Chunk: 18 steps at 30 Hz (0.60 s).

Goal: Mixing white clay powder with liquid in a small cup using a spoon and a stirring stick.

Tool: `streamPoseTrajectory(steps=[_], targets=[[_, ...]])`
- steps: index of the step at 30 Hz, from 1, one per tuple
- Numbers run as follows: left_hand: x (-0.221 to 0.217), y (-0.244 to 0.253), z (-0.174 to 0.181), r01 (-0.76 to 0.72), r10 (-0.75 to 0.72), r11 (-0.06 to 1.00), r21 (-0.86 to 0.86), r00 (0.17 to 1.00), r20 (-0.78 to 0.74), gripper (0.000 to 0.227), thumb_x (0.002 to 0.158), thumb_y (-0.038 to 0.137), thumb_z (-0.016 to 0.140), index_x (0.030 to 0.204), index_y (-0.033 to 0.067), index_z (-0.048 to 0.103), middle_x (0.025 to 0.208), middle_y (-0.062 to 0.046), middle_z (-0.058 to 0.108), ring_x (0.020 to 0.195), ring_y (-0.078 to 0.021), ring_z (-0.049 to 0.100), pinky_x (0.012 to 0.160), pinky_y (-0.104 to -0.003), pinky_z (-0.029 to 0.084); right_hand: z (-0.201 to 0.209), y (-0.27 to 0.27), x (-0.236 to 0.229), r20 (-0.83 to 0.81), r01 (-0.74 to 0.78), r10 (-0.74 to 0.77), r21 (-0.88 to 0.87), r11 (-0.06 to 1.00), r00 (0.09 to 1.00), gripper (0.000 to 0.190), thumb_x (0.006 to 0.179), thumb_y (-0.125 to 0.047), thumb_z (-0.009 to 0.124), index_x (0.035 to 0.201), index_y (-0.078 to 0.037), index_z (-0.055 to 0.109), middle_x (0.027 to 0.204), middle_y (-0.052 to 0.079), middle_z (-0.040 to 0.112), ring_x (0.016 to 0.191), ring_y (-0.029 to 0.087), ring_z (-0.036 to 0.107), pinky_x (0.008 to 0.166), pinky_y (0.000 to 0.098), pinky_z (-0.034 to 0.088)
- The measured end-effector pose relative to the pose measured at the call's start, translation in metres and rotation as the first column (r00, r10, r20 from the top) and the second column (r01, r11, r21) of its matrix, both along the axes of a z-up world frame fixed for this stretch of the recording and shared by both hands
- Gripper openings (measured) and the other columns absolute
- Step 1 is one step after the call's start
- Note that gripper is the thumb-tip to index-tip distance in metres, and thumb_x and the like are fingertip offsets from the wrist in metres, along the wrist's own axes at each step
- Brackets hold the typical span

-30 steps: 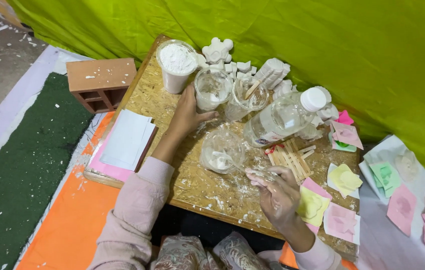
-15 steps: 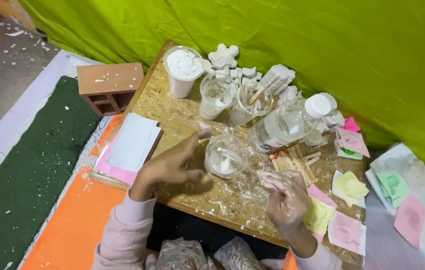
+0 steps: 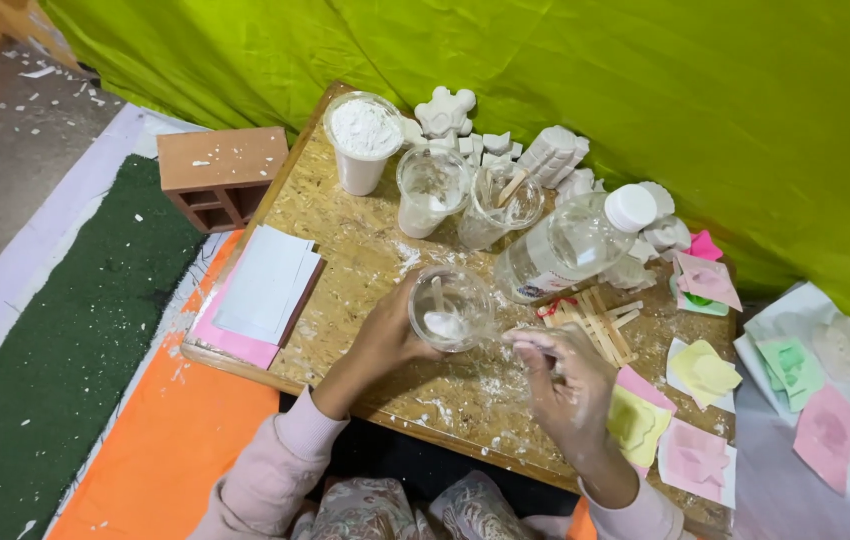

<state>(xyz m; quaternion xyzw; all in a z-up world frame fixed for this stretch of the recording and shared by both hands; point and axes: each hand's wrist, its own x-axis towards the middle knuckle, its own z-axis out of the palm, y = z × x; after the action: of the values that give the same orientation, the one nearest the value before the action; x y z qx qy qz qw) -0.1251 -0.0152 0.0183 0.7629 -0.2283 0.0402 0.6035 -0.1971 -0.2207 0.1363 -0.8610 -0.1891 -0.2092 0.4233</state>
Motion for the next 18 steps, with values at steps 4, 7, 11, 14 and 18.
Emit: streamPoseTrajectory(steps=[4, 7, 11, 14, 18], targets=[[0.001, -0.001, 0.001, -0.004, 0.004, 1.000, -0.007, 1.000, 0.010, 0.110, 0.049, 0.030, 0.095, 0.145, 0.0173, 0.041, 0.125, -0.008, 0.074, 0.115, -0.0293, 0.071, 0.101, -0.047, 0.059, -0.002, -0.006, 0.004, 0.008, 0.008, -0.007, -0.087, 0.996, 1.000, 0.011, 0.089, -0.004, 0.067, 0.098, -0.006, 0.074, 0.081, 0.003, 0.069, 0.064, 0.010, 0.044, 0.056, 0.0223, 0.037], [0.001, -0.001, 0.003, 0.015, -0.015, 1.000, -0.025, 1.000, 0.021, 0.108, 0.050, 0.040, 0.089, 0.144, 0.0224, 0.041, 0.136, -0.010, 0.067, 0.121, -0.0334, 0.067, 0.101, -0.048, 0.059, -0.006, -0.010, 0.004, 0.112, 0.004, 0.002, -0.054, 0.999, 0.994, 0.017, 0.087, 0.002, 0.065, 0.103, 0.002, 0.071, 0.080, 0.008, 0.067, 0.064, 0.013, 0.045, 0.052, 0.0220, 0.035], [0.003, 0.000, -0.007, 0.012, -0.011, 1.000, -0.016, 0.999, 0.044, 0.109, 0.050, 0.046, 0.085, 0.147, 0.0223, 0.039, 0.133, -0.011, 0.069, 0.119, -0.0326, 0.068, 0.102, -0.049, 0.058, 0.003, -0.008, 0.001, 0.001, 0.009, -0.009, -0.087, 0.996, 1.000, 0.017, 0.085, 0.000, 0.067, 0.101, -0.002, 0.074, 0.081, 0.006, 0.068, 0.062, 0.012, 0.040, 0.053, 0.0241, 0.032], [0.005, -0.001, -0.011, 0.017, -0.015, 1.000, -0.019, 0.997, 0.076, 0.109, 0.053, 0.052, 0.080, 0.148, 0.0207, 0.038, 0.137, -0.013, 0.065, 0.120, -0.0336, 0.066, 0.103, -0.049, 0.057, 0.010, -0.007, 0.004, -0.035, -0.026, 0.024, -0.063, 0.998, 0.999, 0.018, 0.084, 0.001, 0.067, 0.101, -0.001, 0.073, 0.088, 0.009, 0.072, 0.059, 0.011, 0.044, 0.050, 0.0228, 0.035], [0.005, 0.000, -0.011, 0.015, -0.014, 0.999, -0.031, 0.999, 0.031, 0.119, 0.043, 0.035, 0.094, 0.149, 0.0228, 0.039, 0.138, -0.012, 0.065, 0.122, -0.0346, 0.065, 0.104, -0.051, 0.056, 0.011, -0.010, 0.013, 0.107, -0.052, 0.046, 0.052, 0.997, 0.993, 0.015, 0.090, 0.002, 0.065, 0.104, 0.000, 0.070, 0.095, 0.012, 0.074, 0.057, 0.009, 0.053, 0.050, 0.0188, 0.047]])
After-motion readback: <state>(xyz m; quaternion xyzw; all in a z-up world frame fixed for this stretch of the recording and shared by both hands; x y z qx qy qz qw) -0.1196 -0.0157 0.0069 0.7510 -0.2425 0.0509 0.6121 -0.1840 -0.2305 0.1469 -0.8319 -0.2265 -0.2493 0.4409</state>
